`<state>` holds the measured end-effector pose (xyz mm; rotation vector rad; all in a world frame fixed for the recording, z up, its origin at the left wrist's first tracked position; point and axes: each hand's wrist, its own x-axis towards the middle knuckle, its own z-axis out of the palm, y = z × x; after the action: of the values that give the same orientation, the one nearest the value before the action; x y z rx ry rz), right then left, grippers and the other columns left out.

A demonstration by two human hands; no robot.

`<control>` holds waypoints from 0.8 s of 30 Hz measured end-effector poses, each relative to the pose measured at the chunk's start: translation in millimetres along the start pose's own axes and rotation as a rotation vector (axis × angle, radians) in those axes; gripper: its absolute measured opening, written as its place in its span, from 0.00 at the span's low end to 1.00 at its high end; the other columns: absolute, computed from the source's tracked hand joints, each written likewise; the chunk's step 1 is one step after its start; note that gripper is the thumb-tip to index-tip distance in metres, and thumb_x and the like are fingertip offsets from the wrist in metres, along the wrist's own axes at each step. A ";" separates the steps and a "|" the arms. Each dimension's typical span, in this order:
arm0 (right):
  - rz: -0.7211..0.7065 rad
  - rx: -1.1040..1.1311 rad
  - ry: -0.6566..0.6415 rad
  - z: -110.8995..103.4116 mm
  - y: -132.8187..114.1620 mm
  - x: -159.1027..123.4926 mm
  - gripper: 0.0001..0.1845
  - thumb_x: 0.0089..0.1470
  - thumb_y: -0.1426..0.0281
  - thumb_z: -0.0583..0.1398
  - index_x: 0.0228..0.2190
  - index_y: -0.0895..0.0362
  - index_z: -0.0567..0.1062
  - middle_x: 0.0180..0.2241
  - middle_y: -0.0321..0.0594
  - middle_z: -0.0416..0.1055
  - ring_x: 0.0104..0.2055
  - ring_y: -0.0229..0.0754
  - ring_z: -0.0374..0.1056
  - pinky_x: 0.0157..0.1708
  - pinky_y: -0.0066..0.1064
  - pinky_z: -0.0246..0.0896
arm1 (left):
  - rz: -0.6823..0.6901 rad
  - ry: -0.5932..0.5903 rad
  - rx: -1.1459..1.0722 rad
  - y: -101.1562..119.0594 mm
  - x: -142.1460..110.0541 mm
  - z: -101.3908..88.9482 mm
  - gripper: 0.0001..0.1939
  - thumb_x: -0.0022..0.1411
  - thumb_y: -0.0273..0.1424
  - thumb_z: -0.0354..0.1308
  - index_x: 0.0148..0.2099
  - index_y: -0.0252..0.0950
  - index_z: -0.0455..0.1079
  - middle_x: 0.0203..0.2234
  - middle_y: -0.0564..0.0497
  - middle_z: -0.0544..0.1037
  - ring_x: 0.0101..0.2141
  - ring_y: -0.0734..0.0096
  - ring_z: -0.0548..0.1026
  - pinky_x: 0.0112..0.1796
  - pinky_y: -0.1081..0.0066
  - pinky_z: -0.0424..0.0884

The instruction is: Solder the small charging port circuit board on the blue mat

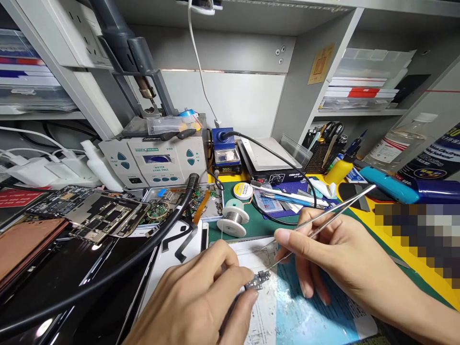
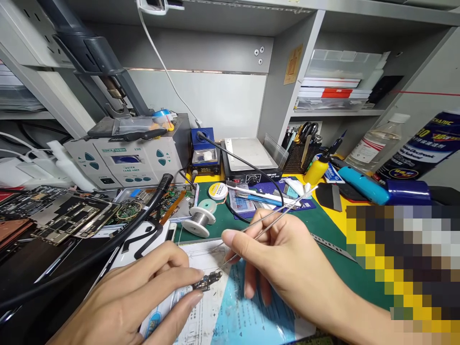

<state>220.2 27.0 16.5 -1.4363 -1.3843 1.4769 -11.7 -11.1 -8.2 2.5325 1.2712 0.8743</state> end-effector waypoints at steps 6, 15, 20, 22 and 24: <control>-0.004 0.016 -0.004 -0.6 -1.5 0.9 0.23 0.52 0.54 0.73 0.21 0.57 0.74 0.11 0.36 0.73 0.08 0.33 0.60 0.10 0.21 0.53 | -0.024 -0.058 -0.026 -0.2 0.0 2.4 0.11 0.71 0.25 0.52 0.43 0.42 0.76 0.33 0.53 0.73 0.31 0.71 0.76 0.34 0.73 0.75; -0.010 -0.018 0.002 -1.0 0.5 0.1 0.25 0.51 0.51 0.72 0.20 0.58 0.75 0.10 0.37 0.72 0.09 0.33 0.59 0.10 0.21 0.52 | -0.005 -0.025 -0.004 -0.5 -1.1 0.6 0.10 0.69 0.25 0.54 0.42 0.42 0.76 0.32 0.53 0.74 0.30 0.72 0.77 0.34 0.75 0.75; -0.018 -0.036 0.023 0.1 2.1 0.9 0.27 0.50 0.52 0.73 0.16 0.57 0.72 0.10 0.36 0.70 0.08 0.31 0.57 0.10 0.21 0.49 | -0.026 -0.061 -0.002 -0.5 -2.4 2.7 0.09 0.70 0.24 0.54 0.42 0.41 0.74 0.34 0.53 0.73 0.31 0.71 0.76 0.34 0.72 0.74; -0.016 -0.057 0.012 -0.2 3.5 1.8 0.28 0.52 0.51 0.71 0.16 0.56 0.71 0.10 0.36 0.70 0.09 0.31 0.56 0.10 0.22 0.48 | -0.036 -0.071 -0.006 -0.6 -2.9 3.8 0.09 0.70 0.24 0.54 0.43 0.42 0.74 0.34 0.53 0.73 0.31 0.71 0.75 0.34 0.71 0.73; -0.015 -0.070 0.000 -0.5 4.6 2.1 0.30 0.54 0.50 0.70 0.15 0.56 0.68 0.10 0.37 0.70 0.09 0.31 0.56 0.11 0.22 0.48 | -0.045 -0.070 -0.021 -1.0 -3.7 4.5 0.10 0.70 0.24 0.54 0.43 0.42 0.74 0.35 0.53 0.72 0.31 0.71 0.75 0.33 0.71 0.72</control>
<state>221.3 28.0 11.6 -1.4651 -1.4569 1.4315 -11.6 -12.9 -13.8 2.4854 1.2860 0.7790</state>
